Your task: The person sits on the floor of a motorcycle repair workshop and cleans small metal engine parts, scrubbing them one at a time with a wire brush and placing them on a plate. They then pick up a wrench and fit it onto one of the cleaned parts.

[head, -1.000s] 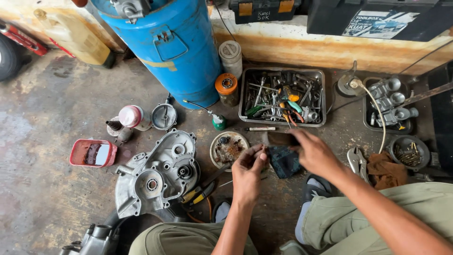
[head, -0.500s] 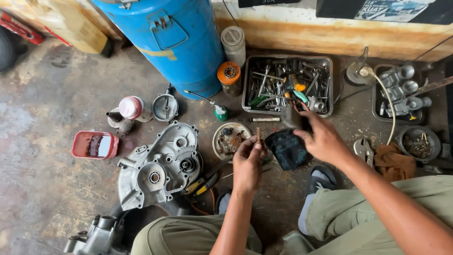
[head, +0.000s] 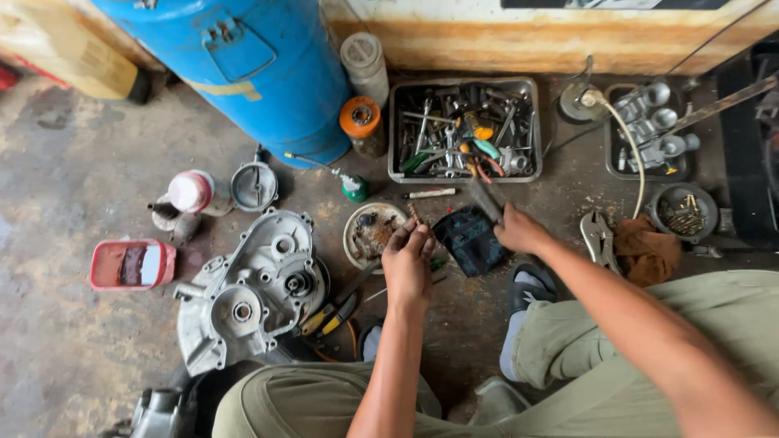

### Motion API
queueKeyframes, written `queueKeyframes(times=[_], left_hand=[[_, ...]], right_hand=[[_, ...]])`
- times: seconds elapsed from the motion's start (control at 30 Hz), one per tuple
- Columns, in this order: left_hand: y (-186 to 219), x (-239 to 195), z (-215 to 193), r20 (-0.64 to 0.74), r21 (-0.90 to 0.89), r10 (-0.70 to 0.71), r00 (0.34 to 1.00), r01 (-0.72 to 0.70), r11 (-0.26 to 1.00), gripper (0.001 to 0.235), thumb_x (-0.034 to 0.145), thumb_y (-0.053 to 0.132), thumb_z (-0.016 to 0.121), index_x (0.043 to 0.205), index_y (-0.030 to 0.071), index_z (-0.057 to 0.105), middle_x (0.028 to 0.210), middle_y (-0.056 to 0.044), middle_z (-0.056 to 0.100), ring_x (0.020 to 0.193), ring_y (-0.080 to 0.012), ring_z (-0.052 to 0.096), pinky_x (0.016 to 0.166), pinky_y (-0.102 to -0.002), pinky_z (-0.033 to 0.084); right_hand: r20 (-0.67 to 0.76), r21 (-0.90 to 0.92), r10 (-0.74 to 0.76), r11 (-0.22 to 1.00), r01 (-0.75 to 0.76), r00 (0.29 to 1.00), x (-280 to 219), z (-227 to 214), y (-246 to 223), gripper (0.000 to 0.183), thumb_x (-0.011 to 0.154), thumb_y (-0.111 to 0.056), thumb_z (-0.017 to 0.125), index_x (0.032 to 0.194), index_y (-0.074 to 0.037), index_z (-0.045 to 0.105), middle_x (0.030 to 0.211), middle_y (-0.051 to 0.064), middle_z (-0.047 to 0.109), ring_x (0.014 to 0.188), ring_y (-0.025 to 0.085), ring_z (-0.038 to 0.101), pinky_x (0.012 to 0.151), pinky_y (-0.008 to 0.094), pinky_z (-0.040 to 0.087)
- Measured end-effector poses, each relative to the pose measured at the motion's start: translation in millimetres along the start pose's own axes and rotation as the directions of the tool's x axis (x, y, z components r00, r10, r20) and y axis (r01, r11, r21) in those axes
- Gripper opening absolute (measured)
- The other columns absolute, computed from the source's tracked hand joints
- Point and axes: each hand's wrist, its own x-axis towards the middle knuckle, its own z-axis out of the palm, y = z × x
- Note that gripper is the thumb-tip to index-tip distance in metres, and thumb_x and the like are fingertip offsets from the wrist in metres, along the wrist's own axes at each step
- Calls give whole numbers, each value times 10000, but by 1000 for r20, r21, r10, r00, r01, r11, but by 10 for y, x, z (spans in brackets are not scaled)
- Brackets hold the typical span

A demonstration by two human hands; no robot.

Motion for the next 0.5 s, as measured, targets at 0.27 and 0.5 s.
queueKeyframes(times=[0.27,0.5], left_hand=[[-29,104,33,-20,26,36,999,-35,999,530,948,84,728,1385,-139,527,1198,-244,565,1075,-282,605,882,-403,566],[173,-68,284,-136,-11,79,988,-81,997,475,905,49,743,1316,-132,590,1147,-242,580,1041,-251,617,911,-392,566]], right_hand=[[-267,-6,-10,1000,9,964,552,945,764,519,838,-249,778,1159,115,595,1054,322,691,1056,470,697,858,533,578],[-342,144,190,978,-148,920,148,100,532,463,786,-232,776,1017,164,715,998,370,716,1055,495,693,855,576,569]])
